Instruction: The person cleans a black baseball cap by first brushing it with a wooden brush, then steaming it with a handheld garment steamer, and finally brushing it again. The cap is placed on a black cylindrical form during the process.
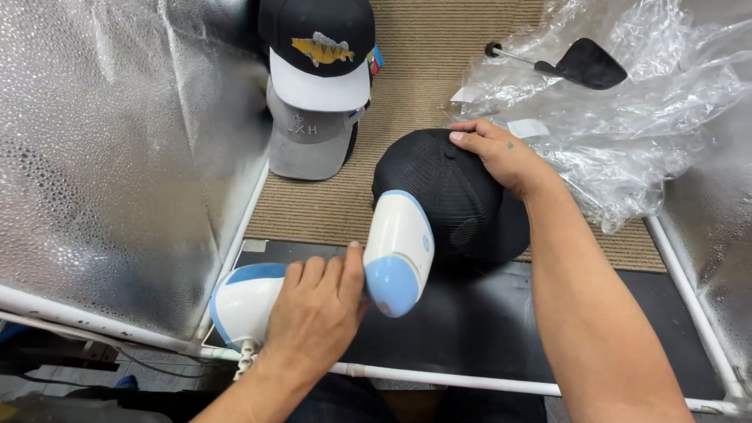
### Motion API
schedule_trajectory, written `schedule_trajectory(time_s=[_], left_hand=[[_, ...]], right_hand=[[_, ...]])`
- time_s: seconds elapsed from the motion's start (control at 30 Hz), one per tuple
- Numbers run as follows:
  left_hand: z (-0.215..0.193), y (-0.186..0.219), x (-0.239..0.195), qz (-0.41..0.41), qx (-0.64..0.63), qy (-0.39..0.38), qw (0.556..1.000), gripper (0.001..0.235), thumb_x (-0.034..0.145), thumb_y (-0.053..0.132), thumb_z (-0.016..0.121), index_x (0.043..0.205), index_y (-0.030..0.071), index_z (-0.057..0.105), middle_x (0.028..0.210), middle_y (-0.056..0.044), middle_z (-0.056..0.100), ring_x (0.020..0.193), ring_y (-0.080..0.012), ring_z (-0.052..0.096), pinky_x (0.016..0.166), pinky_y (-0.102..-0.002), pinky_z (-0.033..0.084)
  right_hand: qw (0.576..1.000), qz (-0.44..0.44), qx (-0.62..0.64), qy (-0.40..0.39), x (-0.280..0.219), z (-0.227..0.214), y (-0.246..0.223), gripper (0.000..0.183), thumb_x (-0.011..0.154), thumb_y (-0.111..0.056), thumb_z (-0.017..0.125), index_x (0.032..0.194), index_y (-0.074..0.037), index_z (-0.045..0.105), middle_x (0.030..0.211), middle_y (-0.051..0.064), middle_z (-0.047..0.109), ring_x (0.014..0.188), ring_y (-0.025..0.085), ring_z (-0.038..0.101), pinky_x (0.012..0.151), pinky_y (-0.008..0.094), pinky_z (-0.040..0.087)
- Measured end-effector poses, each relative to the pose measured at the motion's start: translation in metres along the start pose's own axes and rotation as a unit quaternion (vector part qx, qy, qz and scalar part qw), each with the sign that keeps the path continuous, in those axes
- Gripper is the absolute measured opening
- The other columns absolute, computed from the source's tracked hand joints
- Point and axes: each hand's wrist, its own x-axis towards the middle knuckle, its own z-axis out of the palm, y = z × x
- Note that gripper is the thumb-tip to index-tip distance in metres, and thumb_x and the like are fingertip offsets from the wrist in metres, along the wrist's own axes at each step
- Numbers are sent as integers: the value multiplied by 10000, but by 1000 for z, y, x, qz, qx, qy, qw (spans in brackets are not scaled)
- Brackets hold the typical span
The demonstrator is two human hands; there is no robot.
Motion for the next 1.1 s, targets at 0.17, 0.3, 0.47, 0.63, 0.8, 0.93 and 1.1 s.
schedule_trajectory(time_s=[0.17,0.3,0.47,0.63,0.8,0.93,1.1], left_hand=[[-6,34,10,-3,17,21,1000,331,916,102,496,1222,22,596,801,-101,566,709,-293,499,688,-443,434],[-8,63,20,-31,18,14,999,322,898,98,514,1211,80,589,792,-82,543,732,-279,502,747,-439,448],[-6,86,28,-42,2,8,999,323,886,99,542,1206,99,585,823,-97,579,752,-278,522,786,-444,467],[-3,81,28,-35,-11,-4,999,369,854,107,580,1223,110,587,840,-82,597,780,-268,541,814,-444,478],[-2,51,14,-20,-25,-4,999,336,872,153,526,1196,95,592,803,-75,547,734,-287,498,730,-455,423],[18,5,-5,-33,-26,5,999,284,896,206,576,1159,102,593,791,-75,567,733,-313,514,695,-476,412],[64,-58,-29,-55,-70,-40,995,768,480,303,894,1169,106,616,936,-107,636,914,-321,590,929,-483,428]], right_hand=[[1000,-12,5,-3,6,0,5,488,899,-375,572,1346,-183,603,1245,29,659,1092,149,618,934,271,487],[1000,-10,1,0,-2,1,-1,473,909,-375,568,1339,-181,607,1237,34,666,1074,148,625,923,268,492],[1000,-10,-24,-2,-2,-1,0,510,894,-408,562,1352,-186,594,1248,28,649,1078,151,614,914,281,482],[1000,-11,-8,-8,0,-1,1,526,895,-394,572,1375,-179,589,1253,29,652,1070,148,620,904,274,490],[1000,-23,-4,-12,6,-2,6,511,907,-371,578,1370,-154,587,1220,33,667,1045,138,625,887,264,489],[1000,6,-4,-12,-7,1,-9,525,912,-363,561,1398,-164,566,1305,50,650,1129,169,635,952,290,510],[993,-118,20,7,36,-8,41,488,956,-327,713,1353,-58,625,1060,153,656,865,269,693,661,390,630]])
